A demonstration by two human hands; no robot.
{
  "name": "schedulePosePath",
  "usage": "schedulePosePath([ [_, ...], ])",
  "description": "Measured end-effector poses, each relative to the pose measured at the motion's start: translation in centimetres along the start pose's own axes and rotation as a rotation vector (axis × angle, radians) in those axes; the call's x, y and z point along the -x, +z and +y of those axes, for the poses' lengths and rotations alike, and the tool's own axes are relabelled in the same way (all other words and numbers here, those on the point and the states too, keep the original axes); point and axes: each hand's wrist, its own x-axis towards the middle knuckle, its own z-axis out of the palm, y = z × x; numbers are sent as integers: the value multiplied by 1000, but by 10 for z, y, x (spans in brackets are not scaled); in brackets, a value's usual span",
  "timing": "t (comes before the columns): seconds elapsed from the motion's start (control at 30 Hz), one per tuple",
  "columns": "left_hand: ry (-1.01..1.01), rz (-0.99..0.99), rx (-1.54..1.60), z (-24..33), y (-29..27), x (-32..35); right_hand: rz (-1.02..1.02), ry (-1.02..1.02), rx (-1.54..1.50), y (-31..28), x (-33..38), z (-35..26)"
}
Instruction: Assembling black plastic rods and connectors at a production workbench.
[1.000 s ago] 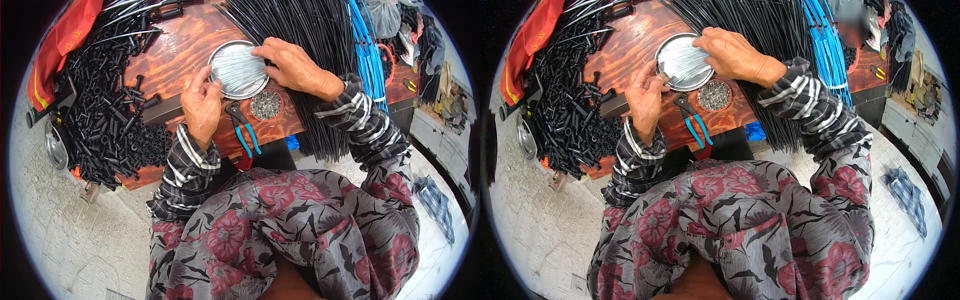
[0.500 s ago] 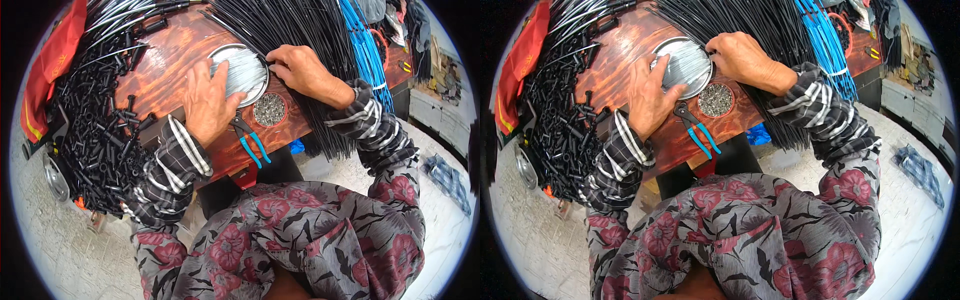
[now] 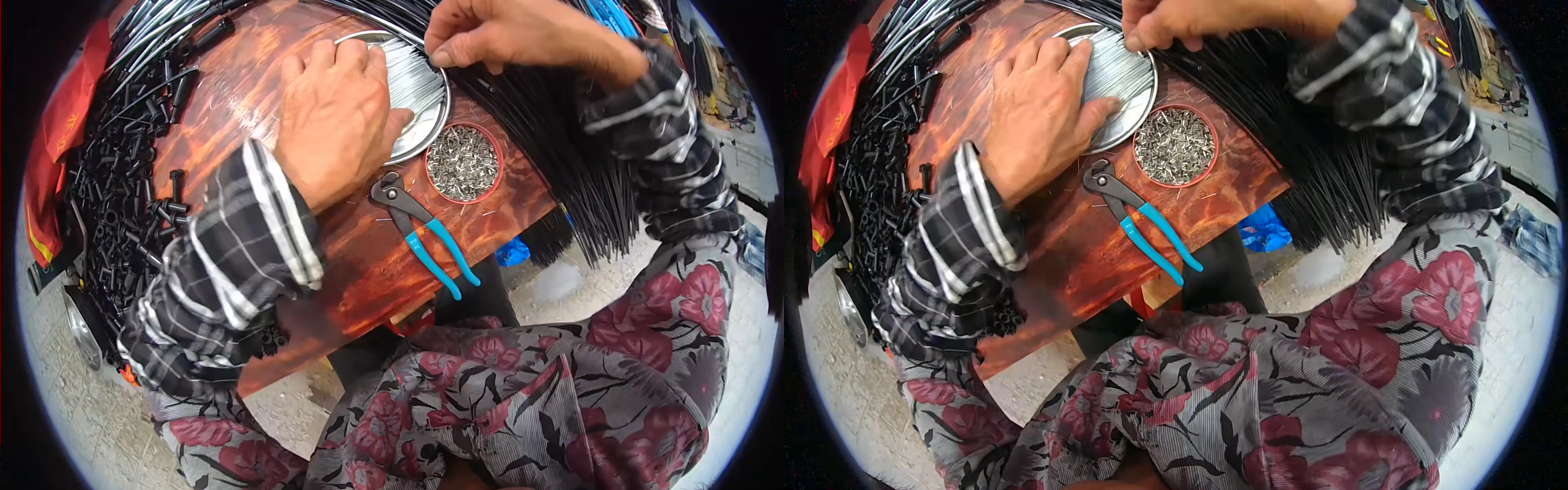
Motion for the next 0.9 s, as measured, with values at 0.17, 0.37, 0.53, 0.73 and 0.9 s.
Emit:
schedulePosePath([
  [0.17, 52, 12, 116, -15, 1, -10, -35, 99, 32, -9, 6, -13],
  [0.37, -285, 53, 611, -33, -19, 0, 155, -118, 41, 26, 9, -6],
  [0.53, -405, 173, 650, -27, -93, 38, 350, -474, 799, 48, -1, -19],
  [0.73, -380, 324, 580, 50, -150, 122, 299, -418, 949, 72, -51, -10],
  [0.9, -607, 339, 695, 99, -141, 198, 332, -458, 869, 58, -50, -2],
])
